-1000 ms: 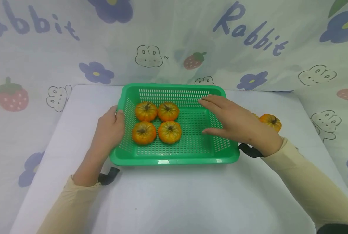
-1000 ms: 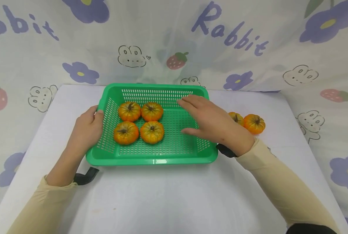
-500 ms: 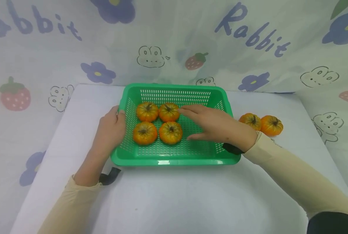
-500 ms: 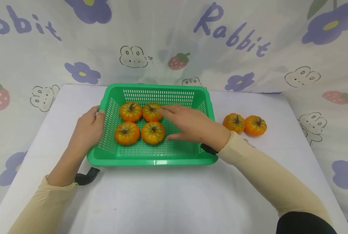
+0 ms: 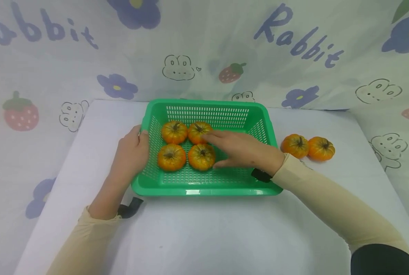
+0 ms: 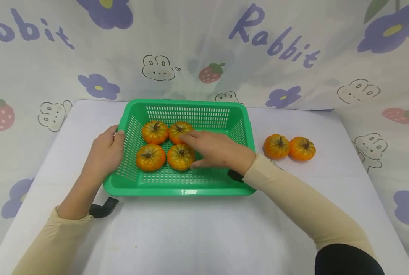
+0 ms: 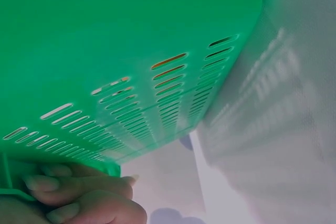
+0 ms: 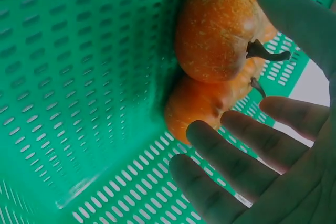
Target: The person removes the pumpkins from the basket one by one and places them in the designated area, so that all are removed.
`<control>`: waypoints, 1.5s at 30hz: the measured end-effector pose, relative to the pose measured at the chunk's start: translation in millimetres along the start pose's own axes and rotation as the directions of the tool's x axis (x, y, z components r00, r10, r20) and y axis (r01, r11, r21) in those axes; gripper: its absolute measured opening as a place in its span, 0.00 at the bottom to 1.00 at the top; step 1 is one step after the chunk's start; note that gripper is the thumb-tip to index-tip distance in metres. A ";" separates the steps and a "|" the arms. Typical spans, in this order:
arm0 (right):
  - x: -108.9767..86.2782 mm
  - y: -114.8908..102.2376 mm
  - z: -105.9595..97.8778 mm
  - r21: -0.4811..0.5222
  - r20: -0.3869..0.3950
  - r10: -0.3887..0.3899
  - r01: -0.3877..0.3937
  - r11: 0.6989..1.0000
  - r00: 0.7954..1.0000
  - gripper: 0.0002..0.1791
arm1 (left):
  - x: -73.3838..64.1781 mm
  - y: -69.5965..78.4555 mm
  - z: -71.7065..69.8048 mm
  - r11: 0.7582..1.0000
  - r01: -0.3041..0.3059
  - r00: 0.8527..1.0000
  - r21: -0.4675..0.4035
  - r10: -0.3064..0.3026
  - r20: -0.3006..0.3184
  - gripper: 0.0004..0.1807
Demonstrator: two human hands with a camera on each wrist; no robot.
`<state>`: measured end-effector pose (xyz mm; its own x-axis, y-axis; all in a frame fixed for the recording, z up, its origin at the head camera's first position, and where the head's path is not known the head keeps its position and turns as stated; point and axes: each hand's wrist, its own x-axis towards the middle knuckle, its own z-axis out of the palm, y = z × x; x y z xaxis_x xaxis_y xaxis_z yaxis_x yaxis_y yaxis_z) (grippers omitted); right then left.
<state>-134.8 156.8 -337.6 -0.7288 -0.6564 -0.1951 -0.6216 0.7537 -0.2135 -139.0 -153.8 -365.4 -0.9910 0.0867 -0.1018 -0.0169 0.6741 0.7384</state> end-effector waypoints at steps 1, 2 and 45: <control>1.1 0.0 0.2 0.001 0.009 0.009 -0.009 1.000 1.000 0.50 | -0.3 0.1 -0.5 1.000 0.000 1.000 0.004 0.000 -0.004 0.35; 2.5 0.0 0.4 0.003 0.016 0.016 -0.016 1.000 1.000 0.50 | -0.7 0.1 -1.0 1.000 0.002 1.000 0.007 -0.002 -0.004 0.35; 18.8 7.5 14.4 0.148 0.091 0.037 -0.051 0.988 0.995 0.44 | 1.0 -1.8 1.9 1.000 -0.002 1.000 -0.031 0.002 0.008 0.35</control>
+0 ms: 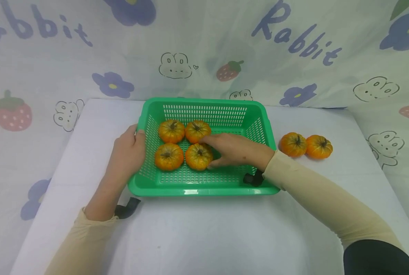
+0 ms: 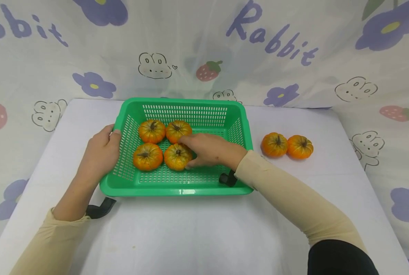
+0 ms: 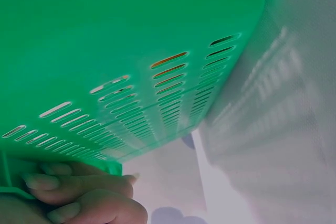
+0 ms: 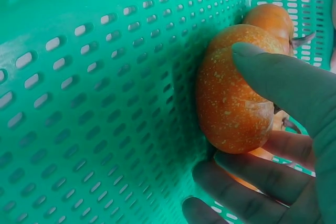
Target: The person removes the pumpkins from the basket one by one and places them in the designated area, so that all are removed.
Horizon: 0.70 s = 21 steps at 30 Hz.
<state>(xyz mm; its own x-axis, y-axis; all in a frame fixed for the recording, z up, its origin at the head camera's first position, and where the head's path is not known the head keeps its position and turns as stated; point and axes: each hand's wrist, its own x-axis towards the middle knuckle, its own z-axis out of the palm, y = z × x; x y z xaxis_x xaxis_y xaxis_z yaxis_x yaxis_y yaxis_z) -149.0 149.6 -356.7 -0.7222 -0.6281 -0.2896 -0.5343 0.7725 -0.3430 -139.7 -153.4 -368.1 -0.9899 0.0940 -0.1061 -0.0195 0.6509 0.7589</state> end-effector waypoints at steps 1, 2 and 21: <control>0.1 -0.2 0.1 0.001 0.003 0.002 -0.002 1.000 1.000 0.44 | 0.0 0.1 -0.2 1.000 0.000 1.000 0.003 0.000 -0.001 0.35; 0.3 -0.2 0.3 0.003 0.005 0.004 -0.004 1.000 1.000 0.44 | -0.1 0.2 -0.5 1.000 0.002 1.000 0.005 -0.002 -0.001 0.35; 1.7 1.2 0.8 0.016 0.014 0.006 -0.006 1.000 1.000 0.44 | -0.5 0.2 -0.2 1.000 -0.005 1.000 0.003 0.005 -0.009 0.34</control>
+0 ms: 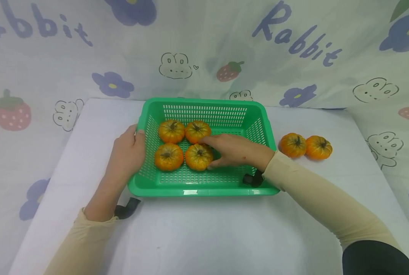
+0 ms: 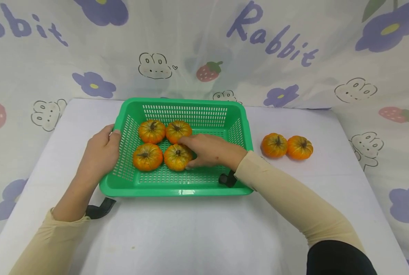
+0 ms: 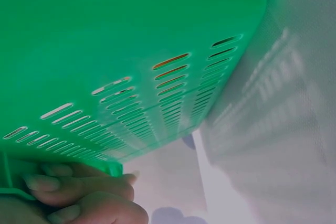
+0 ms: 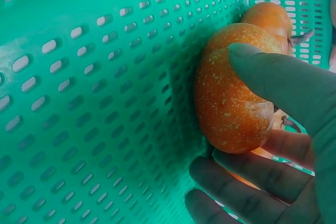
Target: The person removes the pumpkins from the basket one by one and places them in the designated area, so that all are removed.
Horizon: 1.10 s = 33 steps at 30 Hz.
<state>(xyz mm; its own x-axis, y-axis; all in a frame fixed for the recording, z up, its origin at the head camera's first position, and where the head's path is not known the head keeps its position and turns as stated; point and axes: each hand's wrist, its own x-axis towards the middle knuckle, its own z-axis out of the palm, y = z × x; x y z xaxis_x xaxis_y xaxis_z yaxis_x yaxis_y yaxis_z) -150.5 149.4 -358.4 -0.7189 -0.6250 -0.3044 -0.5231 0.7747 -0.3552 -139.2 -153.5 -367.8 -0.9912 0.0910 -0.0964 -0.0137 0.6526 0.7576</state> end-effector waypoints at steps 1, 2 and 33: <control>0.1 -0.2 -0.1 -0.001 0.000 -0.003 0.003 1.000 1.000 0.44 | -0.3 0.0 -0.4 1.000 0.003 1.000 0.001 -0.003 0.000 0.34; 0.1 -0.4 -0.2 -0.001 0.001 -0.004 0.004 1.000 1.000 0.44 | -0.7 0.1 -0.8 1.000 0.005 1.000 0.001 -0.005 0.001 0.35; -21.2 -14.0 -12.7 -0.024 -0.063 -0.012 0.010 1.000 0.998 0.43 | 5.2 4.4 -5.5 0.993 0.110 0.989 -0.032 -0.106 0.107 0.34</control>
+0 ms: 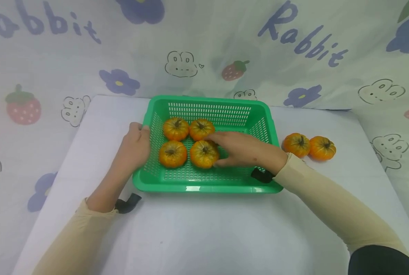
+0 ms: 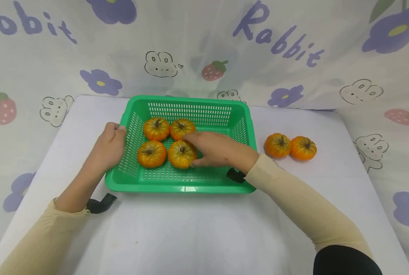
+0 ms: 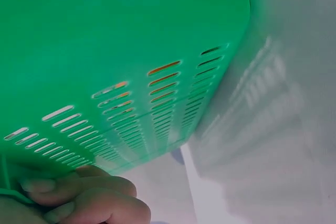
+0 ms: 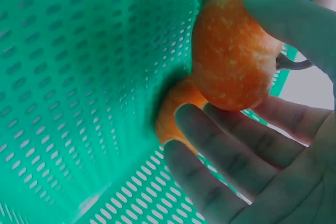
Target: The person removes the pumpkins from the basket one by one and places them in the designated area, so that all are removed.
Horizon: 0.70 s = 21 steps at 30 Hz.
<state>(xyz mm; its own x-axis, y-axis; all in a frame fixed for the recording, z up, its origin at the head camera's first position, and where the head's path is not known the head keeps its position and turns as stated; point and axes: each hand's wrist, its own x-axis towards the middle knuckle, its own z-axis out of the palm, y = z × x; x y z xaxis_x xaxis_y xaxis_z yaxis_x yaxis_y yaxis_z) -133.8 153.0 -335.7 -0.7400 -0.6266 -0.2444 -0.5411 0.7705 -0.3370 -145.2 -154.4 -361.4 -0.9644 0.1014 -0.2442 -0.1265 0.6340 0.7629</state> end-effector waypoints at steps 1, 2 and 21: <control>-3.2 -0.3 -1.0 0.000 -0.008 0.000 0.000 1.000 1.000 0.43 | 0.1 0.3 0.4 1.000 0.002 1.000 -0.006 -0.002 0.001 0.34; -6.7 -1.0 -2.4 -0.002 -0.013 0.003 -0.003 1.000 1.000 0.43 | 0.5 0.1 0.6 1.000 0.004 1.000 -0.012 -0.004 0.003 0.34; -76.6 -4.8 -25.2 -0.009 -0.113 0.039 -0.040 0.999 0.993 0.42 | 1.4 -2.4 0.6 0.999 0.013 1.000 -0.049 -0.012 0.026 0.34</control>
<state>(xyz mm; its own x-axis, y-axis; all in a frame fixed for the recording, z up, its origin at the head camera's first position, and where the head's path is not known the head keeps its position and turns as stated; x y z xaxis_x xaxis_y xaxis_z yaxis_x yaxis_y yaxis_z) -84.6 200.2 -292.5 -0.8006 -0.5792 -0.1532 -0.5146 0.7958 -0.3192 -146.2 -155.3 -364.0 -0.9565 0.1135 -0.2686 -0.1504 0.5970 0.7880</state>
